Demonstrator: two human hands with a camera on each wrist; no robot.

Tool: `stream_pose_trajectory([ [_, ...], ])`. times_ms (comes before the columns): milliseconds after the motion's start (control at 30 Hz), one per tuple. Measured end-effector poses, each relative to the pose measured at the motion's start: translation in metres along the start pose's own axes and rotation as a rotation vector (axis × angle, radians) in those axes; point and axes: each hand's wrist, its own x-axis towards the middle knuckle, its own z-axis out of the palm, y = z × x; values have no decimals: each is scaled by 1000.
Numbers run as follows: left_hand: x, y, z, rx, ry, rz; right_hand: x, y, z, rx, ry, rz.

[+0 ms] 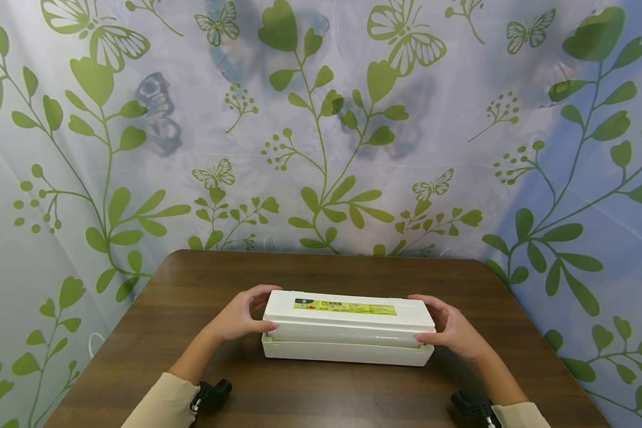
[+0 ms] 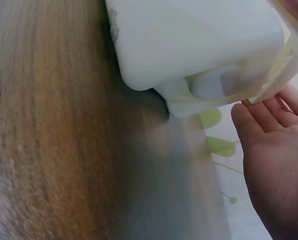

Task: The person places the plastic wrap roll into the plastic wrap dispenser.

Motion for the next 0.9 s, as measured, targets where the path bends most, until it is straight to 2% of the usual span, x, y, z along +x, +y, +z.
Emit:
stream_pose_trajectory([
  [267,-1,0,0,-1,-4,-14,0,1,2,8,5,26],
  [600,-5,1,1,-17,-22,-23,-2,5,2,19,-22,21],
  [900,-8,1,2,-22,-24,-13,-5,4,2,16,-23,32],
])
